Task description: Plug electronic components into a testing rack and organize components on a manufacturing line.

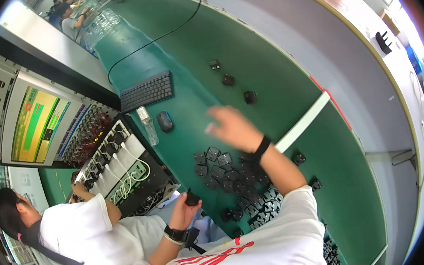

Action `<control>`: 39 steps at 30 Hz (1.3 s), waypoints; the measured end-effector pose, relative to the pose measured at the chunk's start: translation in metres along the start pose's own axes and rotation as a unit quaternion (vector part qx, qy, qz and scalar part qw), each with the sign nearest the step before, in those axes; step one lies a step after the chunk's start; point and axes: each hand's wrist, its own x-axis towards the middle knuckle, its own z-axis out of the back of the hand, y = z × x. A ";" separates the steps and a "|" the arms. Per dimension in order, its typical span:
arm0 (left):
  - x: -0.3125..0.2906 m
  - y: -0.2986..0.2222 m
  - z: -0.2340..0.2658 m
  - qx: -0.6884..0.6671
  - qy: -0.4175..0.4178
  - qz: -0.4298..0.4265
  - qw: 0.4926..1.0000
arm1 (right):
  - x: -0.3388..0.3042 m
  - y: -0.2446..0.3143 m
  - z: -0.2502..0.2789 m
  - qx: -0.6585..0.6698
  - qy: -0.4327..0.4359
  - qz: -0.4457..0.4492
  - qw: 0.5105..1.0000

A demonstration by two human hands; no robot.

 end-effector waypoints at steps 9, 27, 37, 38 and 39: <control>-0.011 -0.034 -0.069 0.113 0.090 -0.054 0.988 | -0.046 0.017 -0.067 0.001 0.042 0.047 0.998; -0.044 0.012 -0.005 0.339 0.034 -0.066 0.938 | -0.242 -0.081 0.073 -0.056 -0.330 -0.729 0.596; -0.059 0.033 0.007 0.401 0.027 -0.075 0.913 | -0.200 -0.097 0.025 -0.157 -0.149 -0.654 0.725; -0.058 0.036 0.011 0.398 0.032 -0.073 0.914 | -0.202 -0.099 0.017 -0.156 -0.137 -0.651 0.730; -0.056 0.039 0.011 0.398 0.029 -0.072 0.914 | -0.205 -0.099 0.012 -0.163 -0.161 -0.627 0.744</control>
